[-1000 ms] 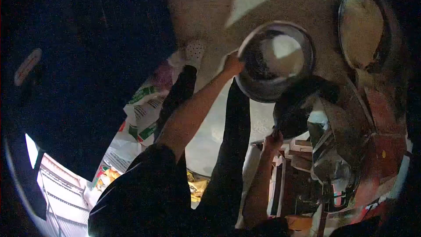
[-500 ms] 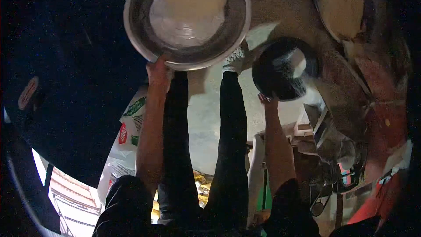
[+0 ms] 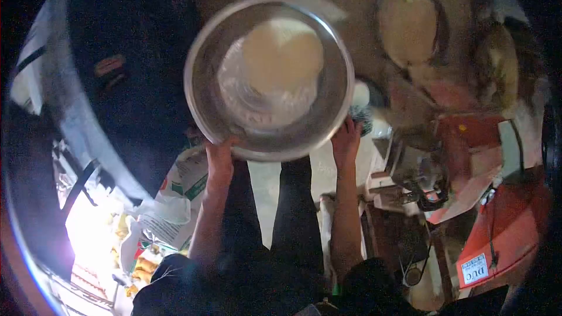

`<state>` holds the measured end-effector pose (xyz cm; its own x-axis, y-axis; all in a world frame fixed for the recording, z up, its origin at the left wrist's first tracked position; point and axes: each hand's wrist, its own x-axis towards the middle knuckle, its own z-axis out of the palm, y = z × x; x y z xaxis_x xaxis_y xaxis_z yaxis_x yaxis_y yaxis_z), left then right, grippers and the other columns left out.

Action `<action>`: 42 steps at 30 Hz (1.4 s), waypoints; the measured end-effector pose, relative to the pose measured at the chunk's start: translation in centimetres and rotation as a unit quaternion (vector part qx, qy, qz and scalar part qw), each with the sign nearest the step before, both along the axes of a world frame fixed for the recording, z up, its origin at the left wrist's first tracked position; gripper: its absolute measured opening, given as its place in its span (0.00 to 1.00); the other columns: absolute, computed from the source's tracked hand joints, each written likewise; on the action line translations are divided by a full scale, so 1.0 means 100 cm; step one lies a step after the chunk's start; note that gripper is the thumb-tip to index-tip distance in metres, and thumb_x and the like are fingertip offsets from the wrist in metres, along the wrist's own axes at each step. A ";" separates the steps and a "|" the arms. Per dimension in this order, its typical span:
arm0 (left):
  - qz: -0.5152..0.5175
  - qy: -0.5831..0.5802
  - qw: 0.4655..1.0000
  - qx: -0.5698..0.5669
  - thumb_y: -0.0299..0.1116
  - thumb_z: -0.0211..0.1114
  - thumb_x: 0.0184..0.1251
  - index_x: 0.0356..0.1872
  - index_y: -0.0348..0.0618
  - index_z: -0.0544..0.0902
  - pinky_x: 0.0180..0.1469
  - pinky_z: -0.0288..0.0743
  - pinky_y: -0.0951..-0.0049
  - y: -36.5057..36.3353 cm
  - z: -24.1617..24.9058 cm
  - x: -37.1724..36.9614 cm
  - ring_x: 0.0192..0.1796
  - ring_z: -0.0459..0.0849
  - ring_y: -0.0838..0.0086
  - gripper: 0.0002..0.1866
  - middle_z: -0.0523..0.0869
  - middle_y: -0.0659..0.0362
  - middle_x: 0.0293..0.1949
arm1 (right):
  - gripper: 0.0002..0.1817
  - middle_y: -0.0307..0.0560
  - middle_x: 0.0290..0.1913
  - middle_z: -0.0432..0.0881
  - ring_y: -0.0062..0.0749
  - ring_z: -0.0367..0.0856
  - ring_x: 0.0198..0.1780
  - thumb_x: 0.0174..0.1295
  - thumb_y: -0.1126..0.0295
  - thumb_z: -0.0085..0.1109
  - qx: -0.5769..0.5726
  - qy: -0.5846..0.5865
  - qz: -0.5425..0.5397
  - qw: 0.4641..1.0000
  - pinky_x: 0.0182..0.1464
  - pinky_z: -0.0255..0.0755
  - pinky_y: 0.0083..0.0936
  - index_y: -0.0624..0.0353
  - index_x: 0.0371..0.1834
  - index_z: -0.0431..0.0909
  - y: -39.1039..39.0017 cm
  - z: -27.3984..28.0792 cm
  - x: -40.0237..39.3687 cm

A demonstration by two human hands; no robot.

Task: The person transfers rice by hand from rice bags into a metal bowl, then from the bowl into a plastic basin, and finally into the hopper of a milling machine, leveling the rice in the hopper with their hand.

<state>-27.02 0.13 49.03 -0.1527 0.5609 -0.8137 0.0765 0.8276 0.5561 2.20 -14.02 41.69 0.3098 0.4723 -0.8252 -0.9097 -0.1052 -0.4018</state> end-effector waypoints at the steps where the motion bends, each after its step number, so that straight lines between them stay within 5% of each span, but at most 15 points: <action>1: 0.024 0.014 1.000 0.009 0.19 0.62 0.46 0.48 0.35 0.72 0.42 0.73 0.69 -0.002 0.021 0.008 0.39 0.78 0.67 0.23 0.78 0.57 0.41 | 0.34 0.47 0.61 0.70 0.41 0.66 0.64 0.67 0.42 0.39 0.042 0.002 -0.060 0.997 0.66 0.56 0.40 0.60 0.64 0.62 0.009 0.027 0.005; 3: 0.057 0.015 0.998 0.033 0.20 0.62 0.46 0.47 0.34 0.73 0.42 0.72 0.69 -0.001 0.067 0.018 0.37 0.77 0.67 0.21 0.78 0.57 0.40 | 0.37 0.52 0.62 0.67 0.44 0.64 0.64 0.66 0.40 0.39 0.037 -0.009 -0.047 0.998 0.66 0.57 0.40 0.62 0.63 0.60 0.020 0.072 0.019; 5: -0.044 0.012 0.998 0.035 0.21 0.63 0.46 0.43 0.34 0.75 0.42 0.72 0.69 0.001 0.117 0.019 0.38 0.77 0.70 0.18 0.79 0.57 0.38 | 0.35 0.51 0.59 0.71 0.43 0.68 0.61 0.65 0.43 0.45 -0.037 -0.073 -0.007 0.997 0.64 0.59 0.38 0.63 0.62 0.64 0.036 0.126 0.029; 10: -0.007 -0.113 0.989 0.097 0.25 0.65 0.46 0.33 0.32 0.79 0.36 0.72 0.70 0.005 0.199 0.018 0.31 0.77 0.72 0.11 0.80 0.59 0.28 | 0.31 0.48 0.54 0.73 0.41 0.73 0.52 0.53 0.68 0.61 -0.139 -0.248 0.024 0.958 0.53 0.69 0.34 0.60 0.62 0.65 0.040 0.237 0.047; 12: -0.006 -0.136 0.983 0.121 0.26 0.66 0.45 0.30 0.32 0.80 0.33 0.72 0.70 0.014 0.229 0.018 0.28 0.77 0.72 0.10 0.79 0.60 0.25 | 0.33 0.49 0.52 0.74 0.41 0.74 0.50 0.47 0.72 0.60 -0.109 -0.277 -0.027 0.954 0.51 0.70 0.34 0.60 0.61 0.65 0.058 0.305 0.040; 14: -0.060 -0.081 0.994 0.039 0.29 0.67 0.45 0.28 0.32 0.82 0.27 0.69 0.71 0.025 0.259 0.016 0.23 0.76 0.72 0.10 0.80 0.60 0.22 | 0.33 0.51 0.50 0.76 0.43 0.76 0.47 0.44 0.72 0.58 -0.011 -0.293 0.008 0.956 0.50 0.71 0.35 0.62 0.60 0.67 0.070 0.356 0.049; 17: -0.104 -0.219 0.969 0.041 0.25 0.63 0.51 0.38 0.32 0.79 0.30 0.72 0.71 0.046 0.285 0.000 0.29 0.79 0.72 0.12 0.81 0.58 0.29 | 0.32 0.52 0.49 0.75 0.44 0.76 0.46 0.42 0.74 0.54 -0.027 -0.397 0.112 0.910 0.50 0.70 0.36 0.63 0.57 0.68 0.100 0.429 0.063; 18: -0.116 -0.203 0.970 0.069 0.26 0.62 0.52 0.33 0.32 0.81 0.30 0.73 0.72 0.055 0.324 -0.006 0.26 0.79 0.72 0.09 0.81 0.58 0.27 | 0.30 0.52 0.48 0.75 0.43 0.76 0.46 0.42 0.70 0.53 0.033 -0.413 0.112 0.903 0.49 0.70 0.33 0.63 0.55 0.69 0.118 0.466 0.048; 25: 0.045 -0.443 0.880 0.164 0.28 0.60 0.56 0.43 0.32 0.79 0.34 0.78 0.72 0.095 0.407 -0.043 0.34 0.82 0.73 0.14 0.83 0.56 0.34 | 0.31 0.50 0.46 0.76 0.41 0.76 0.45 0.42 0.68 0.53 0.138 -0.611 0.185 0.757 0.48 0.70 0.29 0.65 0.55 0.70 0.235 0.649 0.009; 29: 0.111 -0.477 0.850 0.194 0.27 0.58 0.57 0.45 0.30 0.77 0.38 0.80 0.72 0.123 0.451 -0.075 0.35 0.83 0.70 0.15 0.82 0.55 0.34 | 0.34 0.53 0.52 0.74 0.39 0.74 0.51 0.41 0.70 0.58 0.175 -0.661 0.176 0.709 0.55 0.65 0.28 0.71 0.56 0.69 0.307 0.740 -0.067; 31: 0.095 -0.493 0.847 0.176 0.26 0.57 0.56 0.45 0.30 0.75 0.41 0.80 0.71 0.141 0.446 -0.089 0.35 0.83 0.67 0.15 0.81 0.54 0.34 | 0.33 0.54 0.52 0.75 0.39 0.74 0.52 0.41 0.70 0.58 0.262 -0.621 0.275 0.686 0.56 0.65 0.26 0.73 0.56 0.69 0.327 0.794 -0.138; 33: 0.149 -0.605 0.767 0.154 0.24 0.57 0.55 0.45 0.31 0.73 0.44 0.80 0.70 0.153 0.457 -0.097 0.37 0.82 0.67 0.15 0.80 0.53 0.36 | 0.31 0.54 0.51 0.76 0.38 0.74 0.50 0.42 0.71 0.59 0.282 -0.629 0.289 0.665 0.55 0.66 0.25 0.73 0.54 0.70 0.360 0.815 -0.177; 35: 0.158 -0.646 0.730 0.157 0.26 0.56 0.58 0.54 0.29 0.64 0.52 0.78 0.65 0.167 0.444 -0.094 0.47 0.81 0.62 0.23 0.77 0.49 0.46 | 0.24 0.52 0.45 0.78 0.34 0.76 0.46 0.42 0.74 0.58 0.295 -0.653 0.250 0.651 0.51 0.68 0.23 0.70 0.48 0.74 0.370 0.830 -0.256; 37: 0.174 -0.684 0.693 0.150 0.26 0.54 0.61 0.55 0.30 0.64 0.57 0.76 0.61 0.180 0.421 -0.092 0.52 0.79 0.61 0.21 0.75 0.48 0.48 | 0.13 0.43 0.33 0.76 0.26 0.75 0.36 0.42 0.77 0.57 0.364 -0.576 0.389 0.620 0.41 0.68 0.20 0.65 0.35 0.75 0.398 0.839 -0.294; 42: 0.212 -0.749 0.612 0.138 0.23 0.56 0.61 0.49 0.31 0.69 0.57 0.75 0.66 0.197 0.461 -0.110 0.46 0.80 0.66 0.15 0.77 0.53 0.45 | 0.10 0.33 0.23 0.66 0.17 0.65 0.27 0.43 0.80 0.56 0.411 -0.635 0.421 0.501 0.31 0.61 0.17 0.57 0.20 0.63 0.408 0.852 -0.387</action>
<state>-37.99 19.84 95.14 0.4699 0.8768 -0.1021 -0.8796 0.4555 -0.1372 -36.49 26.75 126.88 -0.2564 0.8947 0.3657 0.3609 0.4396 -0.8225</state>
